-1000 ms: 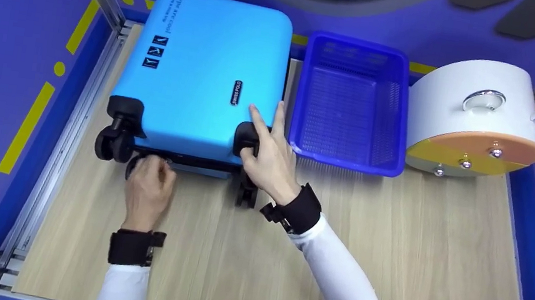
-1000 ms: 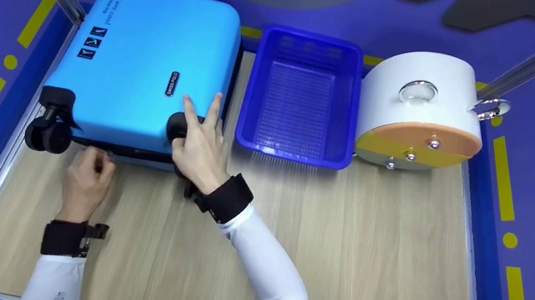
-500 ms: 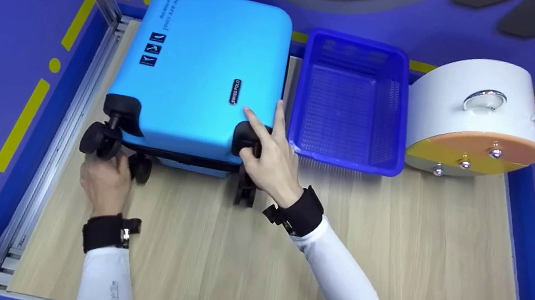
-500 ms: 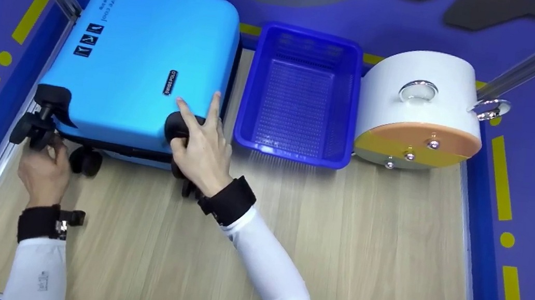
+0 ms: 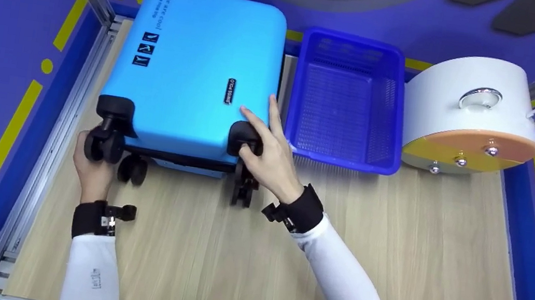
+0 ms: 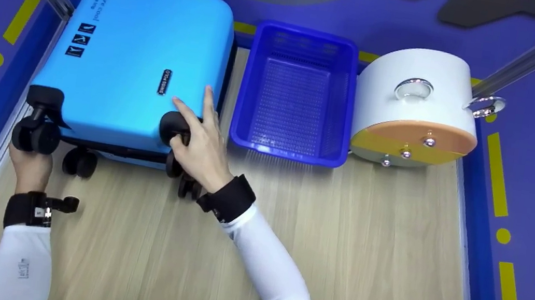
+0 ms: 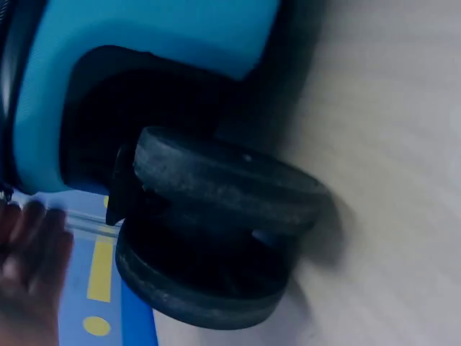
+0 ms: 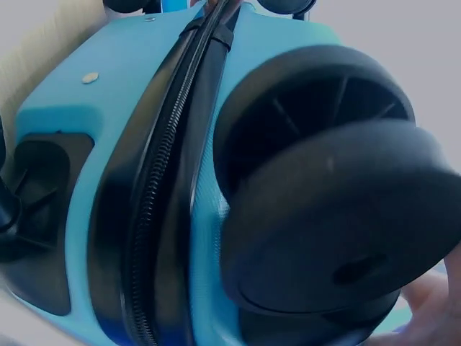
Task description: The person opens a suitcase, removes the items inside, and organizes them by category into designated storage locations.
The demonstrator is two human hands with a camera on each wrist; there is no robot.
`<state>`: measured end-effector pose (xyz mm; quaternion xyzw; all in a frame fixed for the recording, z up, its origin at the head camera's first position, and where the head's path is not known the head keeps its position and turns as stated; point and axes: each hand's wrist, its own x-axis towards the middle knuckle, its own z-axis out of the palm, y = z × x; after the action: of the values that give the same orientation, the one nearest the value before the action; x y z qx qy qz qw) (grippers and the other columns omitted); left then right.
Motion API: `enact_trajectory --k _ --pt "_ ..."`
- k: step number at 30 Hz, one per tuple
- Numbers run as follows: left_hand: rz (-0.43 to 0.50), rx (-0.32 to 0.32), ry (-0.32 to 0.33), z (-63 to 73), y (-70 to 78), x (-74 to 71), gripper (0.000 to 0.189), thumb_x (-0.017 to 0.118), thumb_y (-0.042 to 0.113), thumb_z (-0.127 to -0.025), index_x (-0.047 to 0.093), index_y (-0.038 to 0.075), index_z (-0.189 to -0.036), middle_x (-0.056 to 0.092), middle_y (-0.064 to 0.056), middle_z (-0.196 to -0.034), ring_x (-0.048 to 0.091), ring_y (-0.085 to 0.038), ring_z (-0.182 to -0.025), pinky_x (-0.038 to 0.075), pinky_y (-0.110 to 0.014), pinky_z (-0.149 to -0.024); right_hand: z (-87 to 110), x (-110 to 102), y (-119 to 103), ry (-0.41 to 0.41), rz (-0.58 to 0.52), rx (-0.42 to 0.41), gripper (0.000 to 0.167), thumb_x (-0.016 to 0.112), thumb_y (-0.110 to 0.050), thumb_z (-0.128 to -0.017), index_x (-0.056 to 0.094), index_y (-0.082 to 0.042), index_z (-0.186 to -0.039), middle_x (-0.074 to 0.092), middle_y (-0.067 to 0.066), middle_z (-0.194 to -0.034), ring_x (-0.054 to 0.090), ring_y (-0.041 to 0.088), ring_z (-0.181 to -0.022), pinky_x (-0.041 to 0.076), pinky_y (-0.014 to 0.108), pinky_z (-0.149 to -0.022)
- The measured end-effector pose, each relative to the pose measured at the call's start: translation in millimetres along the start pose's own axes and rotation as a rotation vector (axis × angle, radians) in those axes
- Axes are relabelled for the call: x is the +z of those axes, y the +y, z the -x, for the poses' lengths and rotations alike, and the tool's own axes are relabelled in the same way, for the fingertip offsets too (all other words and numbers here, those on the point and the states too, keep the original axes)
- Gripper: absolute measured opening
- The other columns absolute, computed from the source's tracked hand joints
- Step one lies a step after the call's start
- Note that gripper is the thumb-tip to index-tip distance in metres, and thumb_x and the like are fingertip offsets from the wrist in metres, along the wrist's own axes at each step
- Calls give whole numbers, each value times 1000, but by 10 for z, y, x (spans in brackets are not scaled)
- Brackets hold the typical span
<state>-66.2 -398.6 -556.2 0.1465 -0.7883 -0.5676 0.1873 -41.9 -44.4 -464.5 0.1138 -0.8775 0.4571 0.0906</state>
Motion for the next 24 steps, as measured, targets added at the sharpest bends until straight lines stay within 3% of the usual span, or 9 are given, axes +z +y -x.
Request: enact_trajectory --k 2,5,8,12,15,17,20,24 --pt "11 3 -3 25 -1 -9 20 79 13 -89 59 14 -91 49 15 -81 45 -6 -82 32 -22 -78 -16 -1 44 -10 -16 -11 69 66 -4 -86 54 -14 -153 6 22 -172 45 38 -143 49 28 -65" --pt "56 15 -8 62 -13 -8 16 71 -1 -90 57 7 -87 50 15 -80 44 -7 -81 32 -21 -78 -24 -10 137 -16 -40 -20 69 65 -4 -85 54 -15 -152 5 20 -173 34 37 -151 50 27 -65" --pt "141 22 -23 146 -3 6 9 59 -14 -89 56 -6 -89 61 18 -87 52 -5 -86 38 -20 -80 -10 -53 236 -17 -57 -33 70 65 -3 -84 55 -16 -152 8 17 -173 41 32 -147 48 24 -59" --pt "160 44 -34 324 7 -6 3 58 -13 -94 55 -12 -93 69 21 -100 61 -3 -99 43 -20 -88 4 -152 349 -39 -94 -75 71 65 0 -84 55 -18 -152 11 15 -174 48 27 -137 41 25 -53" --pt "160 55 -42 495 7 -47 9 63 -5 -99 59 -13 -101 70 20 -105 63 -4 -103 45 -20 -89 -7 -215 438 -50 -145 -103 73 66 3 -83 55 -17 -152 14 14 -173 41 25 -146 47 26 -68" --pt "175 62 -44 610 3 -76 13 62 -3 -101 60 -14 -106 71 17 -108 64 -5 -102 46 -19 -87 -7 -246 496 -41 -180 -104 73 68 3 -83 54 -15 -153 19 13 -172 33 24 -152 50 29 -87" --pt "189 86 -44 731 -12 -109 17 58 -1 -104 57 -18 -108 71 15 -112 66 -4 -101 48 -17 -85 46 -266 564 -19 -309 -63 70 71 1 -89 50 -10 -155 26 12 -171 32 26 -154 44 38 -112" --pt "189 138 -48 762 -50 -136 17 55 -3 -105 54 -20 -106 70 11 -119 67 -6 -107 49 -18 -92 265 -206 623 90 -500 4 58 67 -2 -98 48 0 -153 36 15 -165 42 31 -148 36 48 -119"
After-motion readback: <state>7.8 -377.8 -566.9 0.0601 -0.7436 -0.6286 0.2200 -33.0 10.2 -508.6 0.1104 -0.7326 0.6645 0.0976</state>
